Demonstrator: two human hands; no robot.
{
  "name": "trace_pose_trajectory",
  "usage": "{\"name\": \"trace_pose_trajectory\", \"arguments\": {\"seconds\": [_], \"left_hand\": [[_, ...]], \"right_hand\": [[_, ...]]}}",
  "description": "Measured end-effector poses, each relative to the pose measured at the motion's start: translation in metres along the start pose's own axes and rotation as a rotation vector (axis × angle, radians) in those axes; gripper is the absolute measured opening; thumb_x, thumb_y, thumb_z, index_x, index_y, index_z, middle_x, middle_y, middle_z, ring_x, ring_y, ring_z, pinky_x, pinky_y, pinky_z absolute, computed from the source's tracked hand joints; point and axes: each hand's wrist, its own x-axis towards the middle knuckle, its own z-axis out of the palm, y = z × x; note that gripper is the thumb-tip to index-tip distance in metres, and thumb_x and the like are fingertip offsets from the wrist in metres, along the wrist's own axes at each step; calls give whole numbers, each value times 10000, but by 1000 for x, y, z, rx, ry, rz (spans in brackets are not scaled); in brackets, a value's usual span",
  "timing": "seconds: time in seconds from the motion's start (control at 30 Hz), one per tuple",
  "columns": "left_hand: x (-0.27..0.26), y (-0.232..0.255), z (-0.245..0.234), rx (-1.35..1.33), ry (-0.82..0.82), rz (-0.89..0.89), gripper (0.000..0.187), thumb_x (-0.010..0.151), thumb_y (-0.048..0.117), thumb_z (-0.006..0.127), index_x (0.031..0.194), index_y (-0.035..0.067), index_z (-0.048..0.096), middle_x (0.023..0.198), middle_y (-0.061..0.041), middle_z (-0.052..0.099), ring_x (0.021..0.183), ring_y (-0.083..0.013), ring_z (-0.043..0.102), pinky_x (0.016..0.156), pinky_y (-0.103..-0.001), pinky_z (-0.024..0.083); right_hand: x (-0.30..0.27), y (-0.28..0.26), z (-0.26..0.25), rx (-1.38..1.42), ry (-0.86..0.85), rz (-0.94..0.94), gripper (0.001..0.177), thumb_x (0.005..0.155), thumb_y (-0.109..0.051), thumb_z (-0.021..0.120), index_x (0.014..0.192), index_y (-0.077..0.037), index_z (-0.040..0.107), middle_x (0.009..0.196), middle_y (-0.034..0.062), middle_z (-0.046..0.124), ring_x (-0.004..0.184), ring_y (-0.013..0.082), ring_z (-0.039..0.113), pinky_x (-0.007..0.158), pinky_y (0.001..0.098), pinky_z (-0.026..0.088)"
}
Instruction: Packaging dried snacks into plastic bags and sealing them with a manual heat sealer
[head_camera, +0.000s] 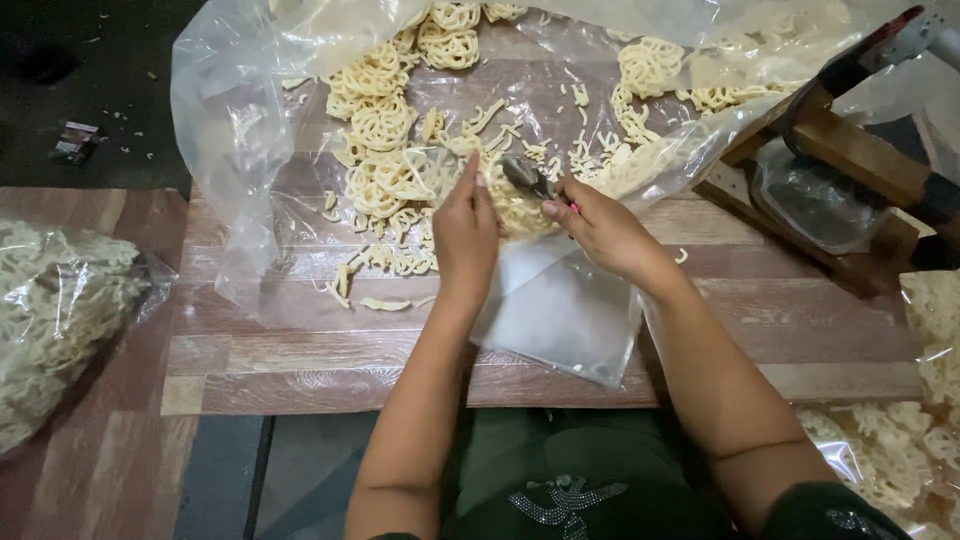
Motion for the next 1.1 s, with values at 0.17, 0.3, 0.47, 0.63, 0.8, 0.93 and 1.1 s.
{"name": "trace_pose_trajectory", "arguments": {"seconds": [0.17, 0.3, 0.47, 0.63, 0.8, 0.93, 1.1], "left_hand": [[-22, 4, 20, 459, -73, 219, 466, 1120, 151, 412, 1577, 64, 393, 895, -236, 725, 744, -330, 743, 644, -437, 579], [-25, -28, 41, 713, 139, 540, 523, 1072, 133, 478, 1576, 25, 386, 825, -176, 707, 536, -278, 655, 513, -396, 551], [-18, 10, 9, 165, -44, 67, 465, 1085, 136, 463, 1544, 58, 463, 791, -159, 710, 568, -197, 628, 545, -303, 537], [-3, 20, -5, -357, 84, -83, 369, 1079, 117, 475, 1424, 39, 580, 548, -101, 591, 354, -160, 571, 308, -240, 484], [-16, 23, -2, -169, 39, -16, 380, 1097, 151, 470, 1461, 81, 556, 623, -94, 638, 461, -137, 604, 401, -231, 512], [-37, 9, -4, 210, -32, 223, 433, 1109, 155, 483, 1541, 173, 489, 847, -194, 745, 725, -266, 746, 618, -345, 582], [-48, 46, -90, -62, 174, 16, 378, 1110, 173, 433, 1428, 87, 618, 541, -53, 537, 449, -113, 504, 429, -218, 467]], "right_hand": [[-10, -22, 3, 111, 98, -28, 280, 1102, -352, 498, 1104, -87, 590, 817, 108, 634, 777, 274, 653, 739, 421, 518], [-12, -19, 26, 200, 100, -29, 285, 1097, -307, 438, 1127, -42, 539, 829, 209, 624, 784, 359, 642, 707, 489, 509], [-15, -18, 26, 295, 97, -52, 319, 1104, -369, 467, 1080, -61, 546, 813, 82, 610, 786, 239, 625, 703, 398, 517], [-34, -28, 5, 180, 158, -8, 303, 1097, -369, 497, 1134, -72, 539, 810, 133, 589, 805, 296, 614, 736, 456, 499], [-45, -36, 4, -109, 49, 80, 365, 1063, -379, 510, 1313, -112, 522, 1156, 250, 676, 1069, 492, 660, 864, 599, 515], [-49, -64, -6, -188, -23, 76, 390, 1057, -395, 503, 1333, -121, 532, 1188, 232, 670, 1089, 488, 659, 890, 617, 513], [-43, -80, -29, -30, 19, -37, 551, 1011, -453, 522, 1369, -34, 516, 1194, 302, 648, 1093, 515, 634, 929, 622, 485]]}}
